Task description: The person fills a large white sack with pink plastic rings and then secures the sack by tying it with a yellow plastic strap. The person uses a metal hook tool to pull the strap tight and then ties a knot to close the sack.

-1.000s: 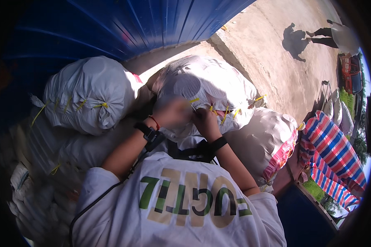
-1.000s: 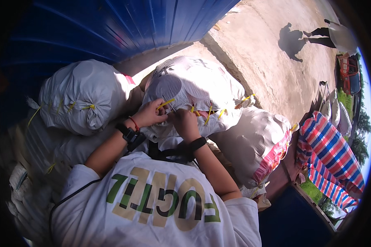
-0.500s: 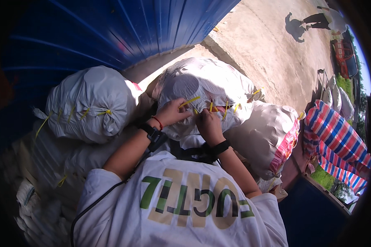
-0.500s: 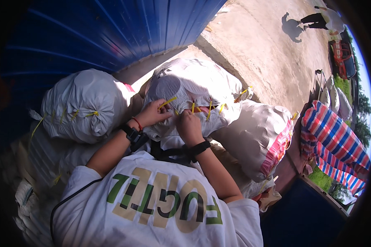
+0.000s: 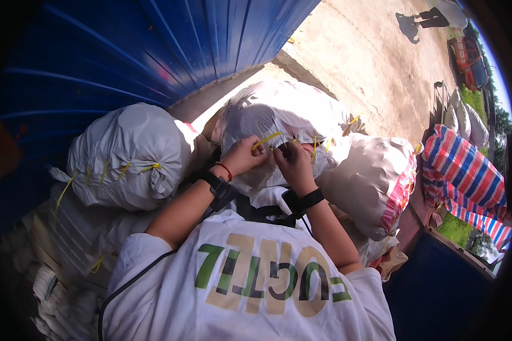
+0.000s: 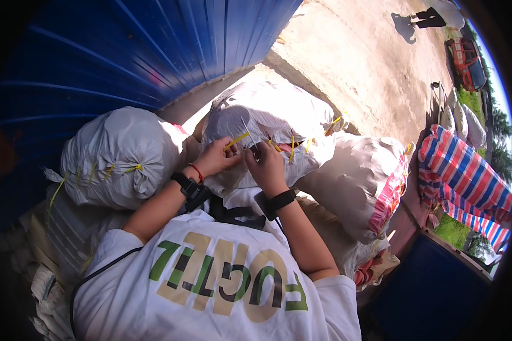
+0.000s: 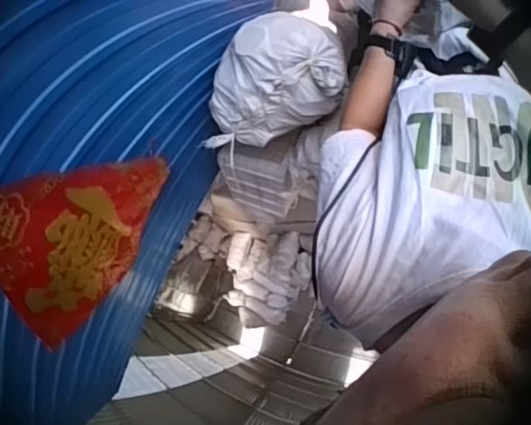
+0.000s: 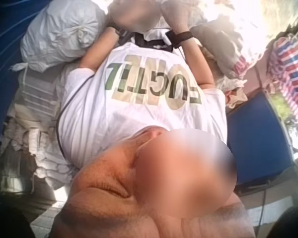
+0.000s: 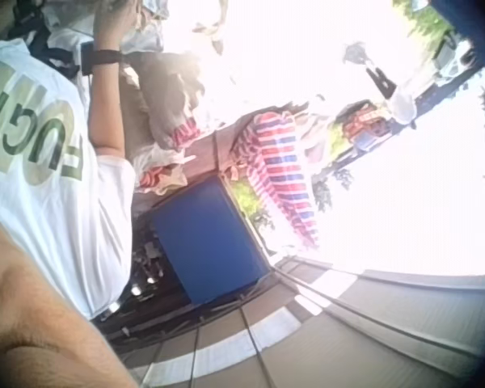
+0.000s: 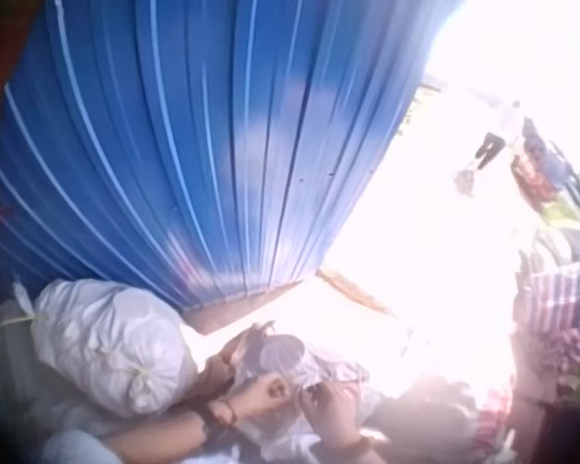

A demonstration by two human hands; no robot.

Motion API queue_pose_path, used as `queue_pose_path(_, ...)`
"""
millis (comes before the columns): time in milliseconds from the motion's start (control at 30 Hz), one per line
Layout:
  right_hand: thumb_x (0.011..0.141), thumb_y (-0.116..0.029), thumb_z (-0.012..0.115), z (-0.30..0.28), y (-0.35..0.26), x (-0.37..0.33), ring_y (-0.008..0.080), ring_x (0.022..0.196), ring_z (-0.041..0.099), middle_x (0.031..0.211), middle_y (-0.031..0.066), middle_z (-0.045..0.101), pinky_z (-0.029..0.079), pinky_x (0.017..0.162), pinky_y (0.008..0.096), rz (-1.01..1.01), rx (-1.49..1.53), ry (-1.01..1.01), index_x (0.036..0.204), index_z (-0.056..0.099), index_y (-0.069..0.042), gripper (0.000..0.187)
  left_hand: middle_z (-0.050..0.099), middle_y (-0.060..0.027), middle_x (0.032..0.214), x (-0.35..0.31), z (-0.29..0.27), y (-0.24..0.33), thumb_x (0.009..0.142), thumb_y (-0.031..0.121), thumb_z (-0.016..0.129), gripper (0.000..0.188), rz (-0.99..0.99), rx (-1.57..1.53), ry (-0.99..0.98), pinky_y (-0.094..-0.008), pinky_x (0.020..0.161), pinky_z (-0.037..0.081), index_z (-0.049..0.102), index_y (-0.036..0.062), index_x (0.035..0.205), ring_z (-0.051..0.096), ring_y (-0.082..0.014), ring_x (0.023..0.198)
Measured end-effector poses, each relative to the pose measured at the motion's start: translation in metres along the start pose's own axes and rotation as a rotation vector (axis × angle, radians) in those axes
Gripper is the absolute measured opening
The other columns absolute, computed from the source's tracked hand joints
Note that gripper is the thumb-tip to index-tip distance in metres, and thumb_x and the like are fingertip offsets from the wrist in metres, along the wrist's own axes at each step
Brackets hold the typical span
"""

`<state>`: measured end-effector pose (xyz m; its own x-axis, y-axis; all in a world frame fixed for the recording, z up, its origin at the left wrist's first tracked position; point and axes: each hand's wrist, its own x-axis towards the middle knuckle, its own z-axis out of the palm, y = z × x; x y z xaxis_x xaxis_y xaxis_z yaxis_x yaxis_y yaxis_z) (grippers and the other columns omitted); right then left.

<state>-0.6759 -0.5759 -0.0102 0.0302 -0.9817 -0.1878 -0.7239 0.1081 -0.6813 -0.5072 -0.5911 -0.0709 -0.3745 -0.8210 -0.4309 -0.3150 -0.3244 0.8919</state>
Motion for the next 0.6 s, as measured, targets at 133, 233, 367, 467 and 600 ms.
queue_pose_path(133, 0.079, -0.019, 0.06, 0.019, 0.009, 0.004, 0.0293, 0.062, 0.057, 0.064, 0.014, 0.054, 0.044, 0.057, 0.0364, -0.161, -0.091, -0.007, 0.071, 0.056, 0.001, 0.022, 0.058, -0.0065, 0.069, 0.002, 0.001, -0.016, 0.071, 0.017, 0.067, 0.025, -0.026, -0.131, -0.06, -0.0291, 0.058, 0.047, 0.054, 0.0028, 0.087, 0.059, -0.017, 0.062)
queue_pose_path(233, 0.082, -0.018, 0.059, -0.001, 0.001, 0.012, 0.0161, 0.05, 0.05, 0.059, 0.0041, 0.05, 0.038, 0.046, 0.0285, 0.442, 0.543, -0.29, 0.07, 0.057, 0.0, 0.022, 0.057, -0.006, 0.068, 0.002, 0.003, -0.015, 0.071, 0.016, 0.067, 0.024, -0.03, -0.12, -0.069, -0.0283, 0.057, 0.047, 0.054, 0.0027, 0.087, 0.059, -0.0156, 0.062)
queue_pose_path(367, 0.084, -0.014, 0.056, -0.008, 0.008, 0.017, 0.003, 0.041, 0.032, 0.059, -0.0015, 0.046, 0.021, 0.037, 0.0207, 0.872, 1.069, -0.407, 0.074, 0.06, -0.001, 0.017, 0.057, -0.0061, 0.067, 0.003, 0.002, -0.004, 0.071, 0.016, 0.068, 0.025, -0.028, -0.104, -0.075, -0.028, 0.056, 0.047, 0.054, 0.0026, 0.086, 0.058, -0.0151, 0.061)
queue_pose_path(467, 0.085, -0.014, 0.053, 0.002, 0.01, 0.006, 0.0101, 0.047, 0.045, 0.062, 0.0016, 0.054, 0.035, 0.044, 0.0267, 0.409, 0.659, -0.328, 0.079, 0.06, 0.003, 0.02, 0.057, -0.0066, 0.067, 0.004, 0.001, -0.006, 0.07, 0.017, 0.068, 0.026, -0.018, -0.076, -0.063, -0.0276, 0.057, 0.047, 0.054, 0.0022, 0.086, 0.058, -0.015, 0.061)
queue_pose_path(600, 0.083, -0.013, 0.053, 0.003, 0.008, -0.026, 0.0318, 0.06, 0.059, 0.066, 0.0186, 0.059, 0.045, 0.058, 0.0389, 0.047, 0.276, -0.253, 0.088, 0.06, 0.003, 0.018, 0.057, -0.0066, 0.068, 0.003, -0.006, -0.008, 0.073, 0.019, 0.068, 0.026, 0.08, 0.001, -0.048, -0.027, 0.059, 0.047, 0.055, 0.0016, 0.086, 0.058, -0.0134, 0.063)
